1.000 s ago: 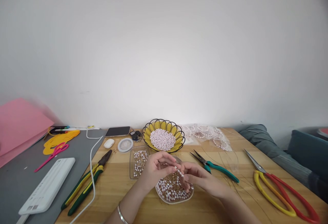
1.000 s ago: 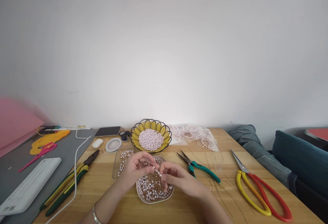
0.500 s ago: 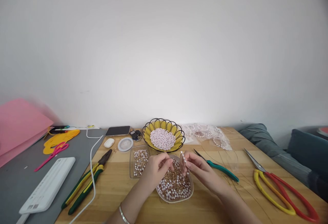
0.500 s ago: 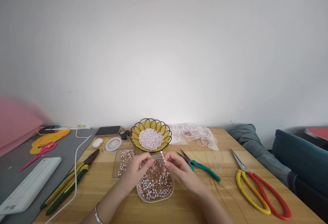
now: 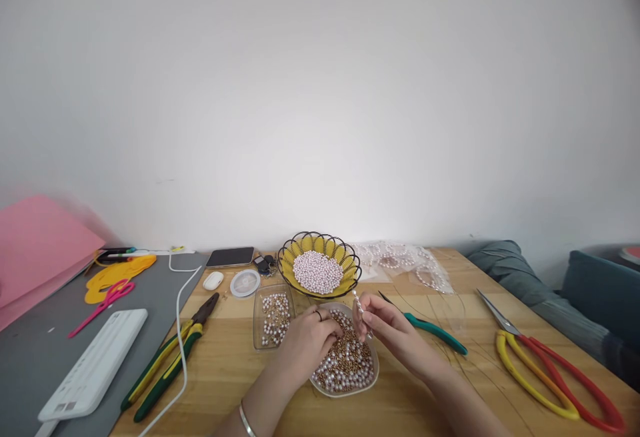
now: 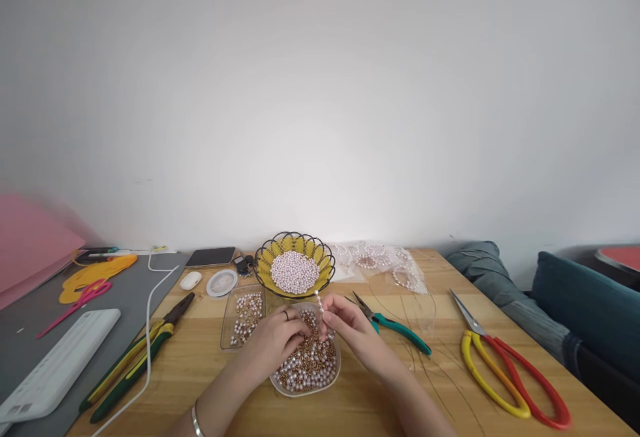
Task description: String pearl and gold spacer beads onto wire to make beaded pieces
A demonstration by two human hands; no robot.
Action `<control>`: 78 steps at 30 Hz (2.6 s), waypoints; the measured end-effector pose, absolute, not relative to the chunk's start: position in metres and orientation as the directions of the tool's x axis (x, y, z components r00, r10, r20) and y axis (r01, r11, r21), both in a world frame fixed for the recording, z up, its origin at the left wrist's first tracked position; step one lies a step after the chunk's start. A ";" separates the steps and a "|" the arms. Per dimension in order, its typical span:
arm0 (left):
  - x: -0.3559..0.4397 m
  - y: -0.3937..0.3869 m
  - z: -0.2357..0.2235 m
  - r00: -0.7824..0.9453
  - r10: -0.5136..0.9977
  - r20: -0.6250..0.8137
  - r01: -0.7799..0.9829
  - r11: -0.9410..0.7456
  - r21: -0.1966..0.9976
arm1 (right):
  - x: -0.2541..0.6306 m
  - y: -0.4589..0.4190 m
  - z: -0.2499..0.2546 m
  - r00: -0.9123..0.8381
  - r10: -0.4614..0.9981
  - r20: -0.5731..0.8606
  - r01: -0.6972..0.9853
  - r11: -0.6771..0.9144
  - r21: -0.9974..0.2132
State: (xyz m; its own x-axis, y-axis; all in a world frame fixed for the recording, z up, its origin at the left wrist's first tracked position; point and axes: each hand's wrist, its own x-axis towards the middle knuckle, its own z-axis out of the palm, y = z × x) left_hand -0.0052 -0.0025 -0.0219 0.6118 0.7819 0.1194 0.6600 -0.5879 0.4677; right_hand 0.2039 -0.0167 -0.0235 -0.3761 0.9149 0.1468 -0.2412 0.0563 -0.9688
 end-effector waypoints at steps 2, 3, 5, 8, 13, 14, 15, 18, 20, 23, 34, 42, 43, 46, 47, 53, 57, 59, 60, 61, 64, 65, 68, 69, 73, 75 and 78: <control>-0.005 -0.002 -0.023 0.605 0.787 0.120 0.663 -0.582 0.472 | 0.204 -0.016 -0.025 -0.376 0.914 0.150 -0.244 0.059 -0.968; -0.004 -0.001 -0.024 0.603 0.788 0.122 0.663 -0.580 0.474 | 0.204 -0.016 -0.026 -0.378 0.913 0.152 -0.245 0.060 -0.968; -0.004 -0.001 -0.024 0.599 0.790 0.130 0.659 -0.579 0.481 | 0.204 -0.015 -0.028 -0.384 0.911 0.152 -0.248 0.057 -0.967; -0.005 -0.002 -0.022 0.586 0.796 0.151 0.650 -0.573 0.500 | 0.205 -0.015 -0.028 -0.390 0.909 0.149 -0.254 0.049 -0.966; -0.007 -0.005 -0.015 0.539 0.816 0.209 0.622 -0.553 0.555 | 0.204 -0.017 -0.025 -0.403 0.906 0.133 -0.246 0.033 -0.969; -0.007 -0.005 -0.014 0.533 0.816 0.224 0.608 -0.554 0.569 | 0.204 -0.017 -0.025 -0.405 0.905 0.131 -0.244 0.032 -0.969; -0.007 -0.006 -0.014 0.529 0.814 0.239 0.594 -0.556 0.582 | 0.204 -0.017 -0.025 -0.409 0.903 0.130 -0.241 0.030 -0.970; -0.007 -0.006 -0.014 0.532 0.804 0.264 0.550 -0.566 0.614 | 0.204 -0.017 -0.026 -0.420 0.899 0.128 -0.246 0.023 -0.969; -0.006 -0.006 -0.015 0.516 0.814 0.267 0.505 -0.541 0.673 | 0.204 -0.017 -0.027 -0.426 0.896 0.126 -0.256 0.015 -0.967; -0.005 -0.004 -0.015 0.453 0.862 0.228 0.375 -0.417 0.828 | 0.205 -0.017 -0.027 -0.451 0.883 0.130 -0.284 -0.004 -0.959; -0.007 -0.005 0.001 0.443 0.891 0.100 -0.306 0.045 0.951 | 0.208 -0.021 -0.035 -0.690 0.719 0.082 -0.271 -0.151 -0.951; -0.007 -0.005 -0.003 0.427 0.900 0.085 -0.312 0.059 0.948 | 0.208 -0.022 -0.033 -0.690 0.720 0.078 -0.261 -0.147 -0.954; -0.007 -0.005 -0.003 0.426 0.901 0.087 -0.318 0.059 0.946 | 0.208 -0.022 -0.033 -0.691 0.719 0.078 -0.259 -0.146 -0.955; -0.007 -0.004 -0.003 0.430 0.898 0.099 -0.335 0.056 0.941 | 0.209 -0.022 -0.035 -0.695 0.714 0.077 -0.257 -0.148 -0.955; -0.007 -0.004 -0.003 0.432 0.896 0.102 -0.336 0.055 0.940 | 0.209 -0.022 -0.035 -0.696 0.714 0.075 -0.257 -0.150 -0.955; -0.007 -0.006 -0.001 0.432 0.896 0.106 -0.340 0.053 0.939 | 0.208 -0.022 -0.033 -0.681 0.731 0.052 -0.239 -0.154 -0.959; -0.008 -0.007 0.002 0.427 0.897 0.111 -0.331 0.040 0.943 | 0.208 -0.021 -0.033 -0.675 0.736 0.055 -0.239 -0.148 -0.960; -0.007 -0.006 0.003 0.425 0.892 0.153 -0.328 -0.006 0.945 | 0.208 -0.021 -0.033 -0.673 0.737 0.054 -0.242 -0.150 -0.959; -0.007 -0.006 0.003 0.427 0.886 0.179 -0.326 -0.034 0.945 | 0.208 -0.020 -0.034 -0.673 0.738 0.053 -0.243 -0.154 -0.958; -0.007 -0.005 0.003 0.432 0.878 0.206 -0.323 -0.062 0.944 | 0.208 -0.020 -0.034 -0.676 0.735 0.052 -0.244 -0.157 -0.957; -0.007 -0.004 0.000 0.468 0.843 0.266 -0.306 -0.128 0.943 | 0.208 -0.020 -0.033 -0.677 0.734 0.050 -0.247 -0.162 -0.955; -0.007 -0.004 -0.001 0.481 0.832 0.278 -0.295 -0.145 0.944 | 0.208 -0.020 -0.033 -0.674 0.737 0.051 -0.248 -0.161 -0.955; -0.009 -0.006 -0.001 0.499 0.816 0.292 -0.213 -0.211 0.954 | 0.208 -0.021 -0.031 -0.667 0.741 0.071 -0.251 -0.134 -0.959; -0.009 -0.007 -0.001 0.488 0.823 0.290 -0.160 -0.242 0.957 | 0.208 -0.021 -0.031 -0.663 0.743 0.085 -0.253 -0.116 -0.960; -0.009 -0.008 0.000 0.438 0.852 0.288 0.186 -0.399 0.898 | 0.209 -0.020 -0.030 -0.596 0.790 0.146 -0.276 -0.031 -0.961; -0.008 -0.007 -0.003 0.476 0.831 0.289 0.364 -0.485 0.795 | 0.209 -0.018 -0.029 -0.533 0.825 0.186 -0.315 0.010 -0.949; -0.006 -0.007 -0.010 0.642 0.716 0.273 0.420 -0.627 0.656 | 0.208 -0.017 -0.029 -0.457 0.862 0.218 -0.377 0.034 -0.926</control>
